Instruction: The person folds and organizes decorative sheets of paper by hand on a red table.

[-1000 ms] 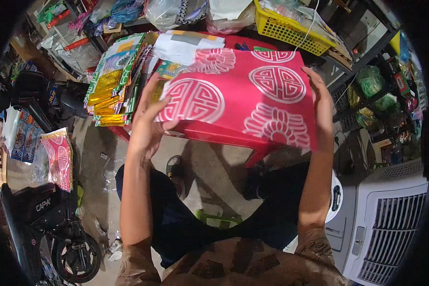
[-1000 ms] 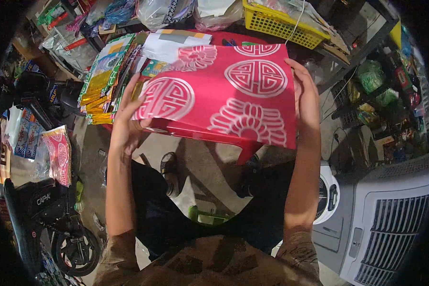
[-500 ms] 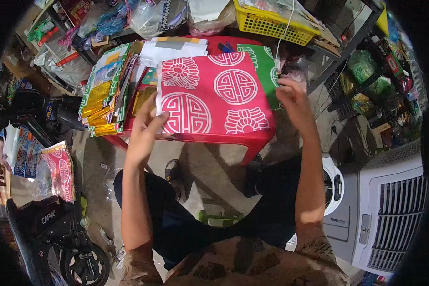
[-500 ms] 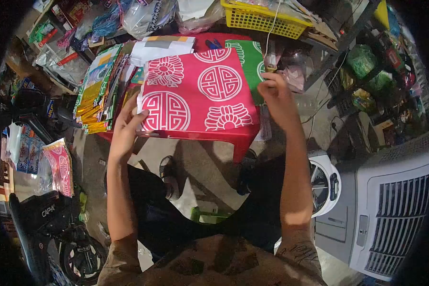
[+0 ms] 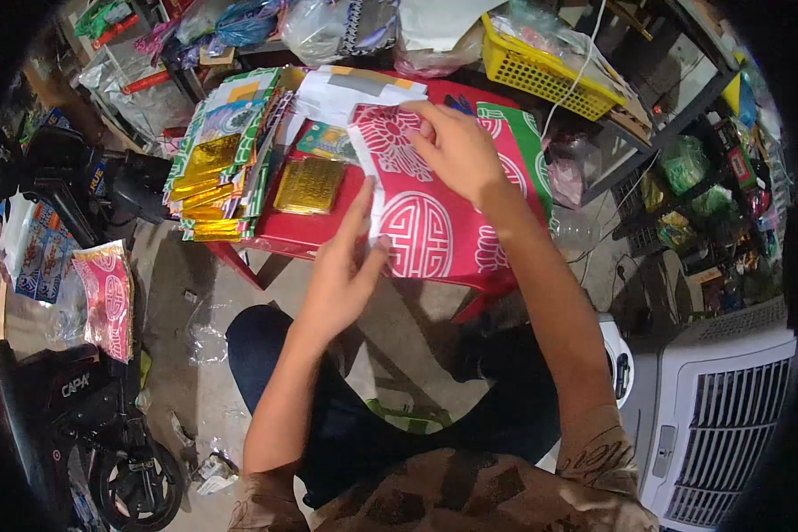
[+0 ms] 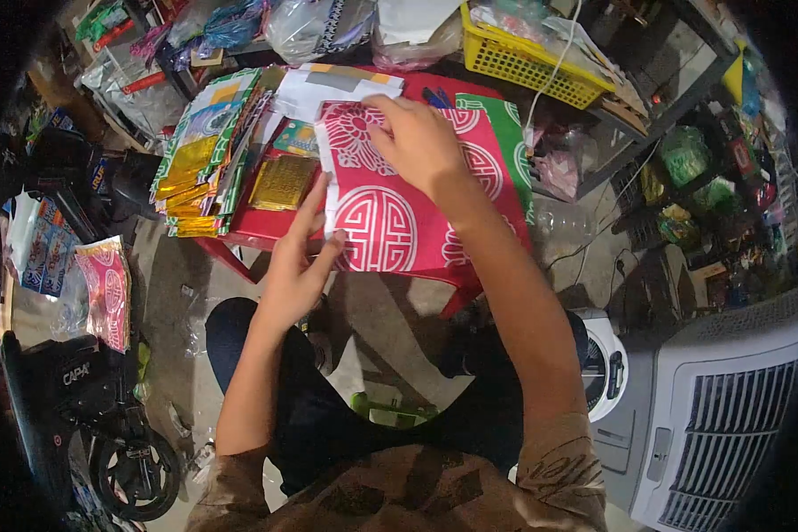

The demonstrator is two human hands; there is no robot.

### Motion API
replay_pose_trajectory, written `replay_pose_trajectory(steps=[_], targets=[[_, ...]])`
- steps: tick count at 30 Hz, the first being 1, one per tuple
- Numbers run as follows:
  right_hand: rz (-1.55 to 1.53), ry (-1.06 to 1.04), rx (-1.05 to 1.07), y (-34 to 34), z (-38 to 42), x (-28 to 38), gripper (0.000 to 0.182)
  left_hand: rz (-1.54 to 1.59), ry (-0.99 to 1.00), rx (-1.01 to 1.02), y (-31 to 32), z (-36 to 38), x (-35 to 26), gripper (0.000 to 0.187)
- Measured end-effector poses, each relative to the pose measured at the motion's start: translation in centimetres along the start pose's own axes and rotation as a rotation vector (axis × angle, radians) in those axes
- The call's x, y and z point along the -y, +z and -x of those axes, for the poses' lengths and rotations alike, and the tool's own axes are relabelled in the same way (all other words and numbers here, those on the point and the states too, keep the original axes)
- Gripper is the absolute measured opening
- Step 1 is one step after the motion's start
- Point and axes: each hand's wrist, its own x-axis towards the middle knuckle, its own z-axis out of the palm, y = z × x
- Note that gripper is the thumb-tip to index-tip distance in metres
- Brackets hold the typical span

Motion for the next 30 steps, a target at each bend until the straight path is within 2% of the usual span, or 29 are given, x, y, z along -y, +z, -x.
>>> replay_pose_trajectory(steps=[1,4,6,8,9,11,12,15,18,19,22,24,26,28,30], targets=[[0.054,-0.029,-0.020,0.7,-1.1,0.1,0.032,0.008,-0.034,-0.002,-0.1,0.0,0.1,0.074],[0.210,-0.069,0.054,2.4,-3.7,0.4,0.035,-0.028,0.101,-0.027,-0.1,-0.1,0.9,0.074],[0.258,-0.103,0.078,3.3,-5.0,-0.1,0.028,-0.017,0.053,-0.003,-0.4,-0.1,0.8,0.073],[0.323,-0.133,0.118,3.5,-5.8,-0.5,0.024,-0.007,0.130,-0.026,-0.3,-0.3,2.2,0.074],[0.370,-0.164,0.037,3.7,-5.8,-1.0,0.020,0.102,0.018,0.013,-0.3,-0.2,1.7,0.074],[0.296,-0.193,-0.033,2.4,-5.6,-0.9,0.021,0.058,-0.079,0.020,-0.7,-0.3,0.9,0.080],[0.264,-0.203,-0.067,1.3,-5.5,-0.4,0.021,0.116,0.059,-0.049,0.1,-0.3,2.4,0.083],[0.177,-0.128,-0.143,-2.7,-4.9,2.0,0.020,0.260,0.001,-0.097,0.5,-0.7,2.8,0.086],[0.004,-0.167,-0.223,-6.2,-4.5,2.3,0.019,0.340,-0.048,-0.120,0.5,-1.3,3.3,0.087],[-0.037,-0.046,-0.201,-7.5,-4.0,2.9,0.020,0.414,-0.084,-0.132,0.5,-1.3,3.0,0.085],[-0.418,-0.030,-0.268,-10.7,-2.4,3.5,0.020,0.551,-0.138,-0.199,0.1,-1.4,1.0,0.085],[-0.456,-0.159,-0.309,-13.7,-0.8,2.8,0.017,0.615,-0.278,-0.235,-0.4,-1.4,0.9,0.084],[-0.404,-0.112,-0.398,-16.6,1.9,2.6,0.018,0.670,-0.341,-0.226,-0.9,-1.5,2.2,0.081],[-0.491,-0.137,-0.472,-18.9,5.1,1.3,0.022,0.706,-0.356,-0.242,-1.0,-1.6,2.6,0.070],[-0.466,-0.168,-0.508,-21.1,8.6,-0.3,0.026,0.644,-0.329,-0.192,-1.3,-1.9,3.7,0.068]])
